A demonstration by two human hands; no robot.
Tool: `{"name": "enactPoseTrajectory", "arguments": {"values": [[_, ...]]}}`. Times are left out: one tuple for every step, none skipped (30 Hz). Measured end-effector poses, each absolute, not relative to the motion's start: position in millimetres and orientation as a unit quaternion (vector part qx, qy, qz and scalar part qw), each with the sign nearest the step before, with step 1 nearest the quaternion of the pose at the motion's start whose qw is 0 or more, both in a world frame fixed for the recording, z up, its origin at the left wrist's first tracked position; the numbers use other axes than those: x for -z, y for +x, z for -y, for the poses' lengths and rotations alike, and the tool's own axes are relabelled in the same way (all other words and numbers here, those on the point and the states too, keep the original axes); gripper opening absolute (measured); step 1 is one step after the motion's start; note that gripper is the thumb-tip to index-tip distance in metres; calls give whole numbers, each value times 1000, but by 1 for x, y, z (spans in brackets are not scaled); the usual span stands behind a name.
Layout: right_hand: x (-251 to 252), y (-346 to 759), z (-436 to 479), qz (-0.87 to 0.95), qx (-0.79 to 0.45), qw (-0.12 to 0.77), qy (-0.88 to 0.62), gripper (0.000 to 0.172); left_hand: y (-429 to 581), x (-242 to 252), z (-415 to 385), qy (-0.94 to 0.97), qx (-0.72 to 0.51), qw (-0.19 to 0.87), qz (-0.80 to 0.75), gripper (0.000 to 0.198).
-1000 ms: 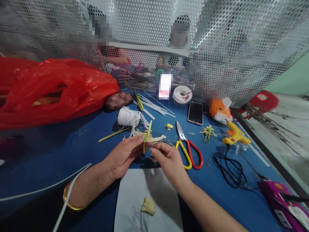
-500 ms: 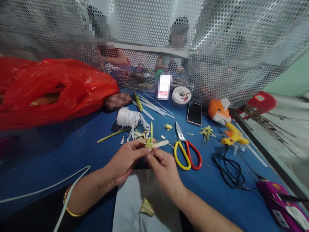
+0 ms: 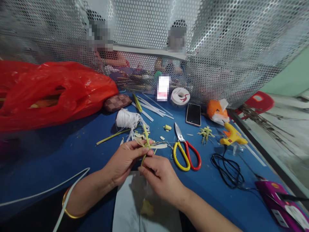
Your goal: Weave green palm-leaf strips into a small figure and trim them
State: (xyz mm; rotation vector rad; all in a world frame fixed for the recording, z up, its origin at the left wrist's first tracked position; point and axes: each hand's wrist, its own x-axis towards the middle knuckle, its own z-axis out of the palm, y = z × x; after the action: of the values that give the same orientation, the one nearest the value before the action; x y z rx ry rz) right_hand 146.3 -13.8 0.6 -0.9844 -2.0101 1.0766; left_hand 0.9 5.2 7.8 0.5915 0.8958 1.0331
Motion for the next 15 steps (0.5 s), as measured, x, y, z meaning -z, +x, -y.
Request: {"name": "enactPoseTrajectory", "arguments": {"values": [[-1, 146, 14, 768, -410, 322, -372, 39, 1, -7, -5, 271, -470, 733, -409, 21], [-1, 146, 15, 770, -411, 320, -369, 38, 1, -7, -5, 276, -472, 729, -411, 20], [-1, 146, 15, 771, -411, 319, -367, 38, 1, -7, -5, 283, -474, 723, -416, 19], [-1, 145, 16, 772, -412, 319, -365, 38, 1, -7, -5, 288, -475, 717, -421, 18], [0, 145, 16, 771, -412, 320, -365, 38, 1, -8, -5, 291, -475, 714, -425, 18], [1, 144, 17, 768, -412, 322, -369, 39, 1, -8, -6, 292, -474, 712, -428, 18], [2, 144, 16, 762, -417, 324, -375, 39, 0, -9, -7, 291, -474, 711, -430, 18], [4, 143, 15, 752, -428, 322, -384, 39, -1, -10, -8, 290, -474, 710, -432, 19], [5, 144, 14, 734, -446, 321, -399, 40, -2, -10, -10, 289, -476, 710, -431, 20], [6, 144, 11, 704, -472, 326, -419, 40, -3, -11, -11, 289, -479, 709, -430, 22], [7, 145, 8, 661, -503, 340, -441, 41, -4, -12, -12, 290, -482, 707, -428, 23], [7, 147, 5, 608, -533, 363, -463, 42, -6, -12, -13, 291, -483, 707, -427, 25], [7, 149, 2, 552, -558, 392, -479, 44, -6, -12, -14, 292, -481, 709, -426, 27], [6, 151, -1, 503, -574, 423, -489, 45, -7, -12, -14, 295, -474, 712, -426, 28], [5, 153, -3, 473, -581, 447, -490, 44, -7, -12, -14, 299, -463, 716, -428, 29]]}}
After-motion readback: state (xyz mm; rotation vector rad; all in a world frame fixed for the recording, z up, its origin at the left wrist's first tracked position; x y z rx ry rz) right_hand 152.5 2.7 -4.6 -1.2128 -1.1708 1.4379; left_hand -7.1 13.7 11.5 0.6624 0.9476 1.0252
